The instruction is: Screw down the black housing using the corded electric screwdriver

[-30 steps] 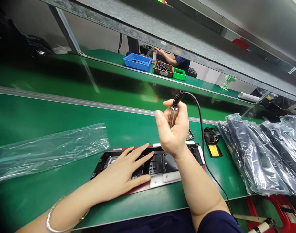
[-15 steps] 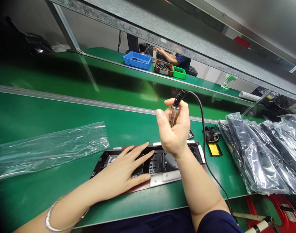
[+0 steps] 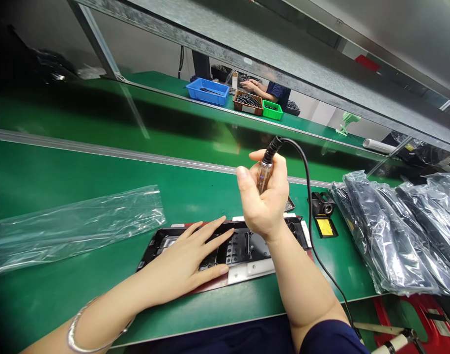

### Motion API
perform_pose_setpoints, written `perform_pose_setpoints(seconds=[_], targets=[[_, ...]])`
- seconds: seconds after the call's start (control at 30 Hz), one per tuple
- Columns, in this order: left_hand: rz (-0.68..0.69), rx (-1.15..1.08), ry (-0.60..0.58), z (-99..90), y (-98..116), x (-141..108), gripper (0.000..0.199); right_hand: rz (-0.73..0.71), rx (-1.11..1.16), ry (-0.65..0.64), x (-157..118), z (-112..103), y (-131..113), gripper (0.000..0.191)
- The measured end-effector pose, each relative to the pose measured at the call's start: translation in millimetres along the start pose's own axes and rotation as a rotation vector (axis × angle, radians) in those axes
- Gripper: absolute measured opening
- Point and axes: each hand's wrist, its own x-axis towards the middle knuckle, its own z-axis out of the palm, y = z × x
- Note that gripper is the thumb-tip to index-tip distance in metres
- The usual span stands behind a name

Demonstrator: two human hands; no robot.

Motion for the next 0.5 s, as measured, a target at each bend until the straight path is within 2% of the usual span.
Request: perform_pose_setpoints(seconds=[0.33,0.5], targets=[[0.017,0.004,0.023,1.5,-1.7,-0.3,0.071,-0.009,0.028,0.0,-0.9,0.0,1.7,0.014],[0.04,0.022,0.068,8.4,-7.7,-3.1,0.07,-0.018,-0.021,0.022,-0.9,2.4,3.4,0.014]])
